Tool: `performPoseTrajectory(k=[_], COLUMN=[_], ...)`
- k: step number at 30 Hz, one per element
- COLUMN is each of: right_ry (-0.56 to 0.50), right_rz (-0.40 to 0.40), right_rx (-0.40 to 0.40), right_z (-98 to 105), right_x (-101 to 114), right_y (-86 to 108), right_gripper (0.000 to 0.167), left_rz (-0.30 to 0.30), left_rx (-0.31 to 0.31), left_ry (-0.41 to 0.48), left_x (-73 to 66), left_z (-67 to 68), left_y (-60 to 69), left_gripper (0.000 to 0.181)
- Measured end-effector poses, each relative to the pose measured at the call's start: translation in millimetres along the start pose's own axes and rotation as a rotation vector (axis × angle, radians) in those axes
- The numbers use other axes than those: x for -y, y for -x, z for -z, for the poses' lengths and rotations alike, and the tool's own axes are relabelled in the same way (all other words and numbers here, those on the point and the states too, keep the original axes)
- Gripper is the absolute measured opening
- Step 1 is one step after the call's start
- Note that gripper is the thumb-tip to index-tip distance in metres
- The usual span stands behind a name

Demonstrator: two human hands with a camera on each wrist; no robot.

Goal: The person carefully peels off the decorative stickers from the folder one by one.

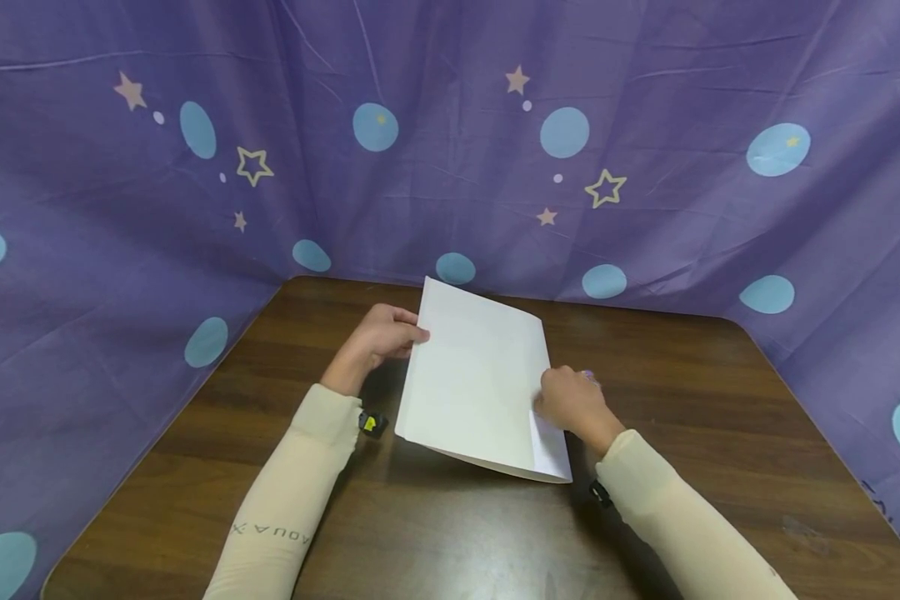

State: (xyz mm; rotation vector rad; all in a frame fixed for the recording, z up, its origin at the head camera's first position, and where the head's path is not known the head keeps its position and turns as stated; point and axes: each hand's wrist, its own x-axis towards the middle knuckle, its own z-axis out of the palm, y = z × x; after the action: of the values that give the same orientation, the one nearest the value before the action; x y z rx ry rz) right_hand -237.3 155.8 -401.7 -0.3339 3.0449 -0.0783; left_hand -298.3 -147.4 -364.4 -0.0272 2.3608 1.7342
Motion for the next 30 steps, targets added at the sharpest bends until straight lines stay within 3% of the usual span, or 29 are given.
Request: performPoseTrajectory(k=[9, 14, 22, 30], right_ry=[-0.241, -0.314, -0.308, -0.283], right_rz=[0.068, 0.039, 0.011, -0.008], right_rx=[0.048, 0.087, 0.084, 0.038], right_z=[-0.1, 3.2, 5.4, 5.7], right_x=[-24.9, -28.2, -25.4, -21.2], right_y=[-1.5, -0.5, -1.2, 1.5], right_gripper=[0.033, 0.03, 0.028, 0.039], left_rz=[-0.007, -0.007, -0.001, 0.002], left_rx=[-0.002, -0.005, -0.007, -0.006], left_ry=[-0.013, -0.013, 0.008, -0.002], left_x=[0.5, 0.8, 0.6, -0.2], left_z=[-1.1, -1.3, -1.6, -2.3], left_y=[0.3, 0.4, 0.4, 0.9], left_gripper=[0.044, 0.045, 0.044, 0.045])
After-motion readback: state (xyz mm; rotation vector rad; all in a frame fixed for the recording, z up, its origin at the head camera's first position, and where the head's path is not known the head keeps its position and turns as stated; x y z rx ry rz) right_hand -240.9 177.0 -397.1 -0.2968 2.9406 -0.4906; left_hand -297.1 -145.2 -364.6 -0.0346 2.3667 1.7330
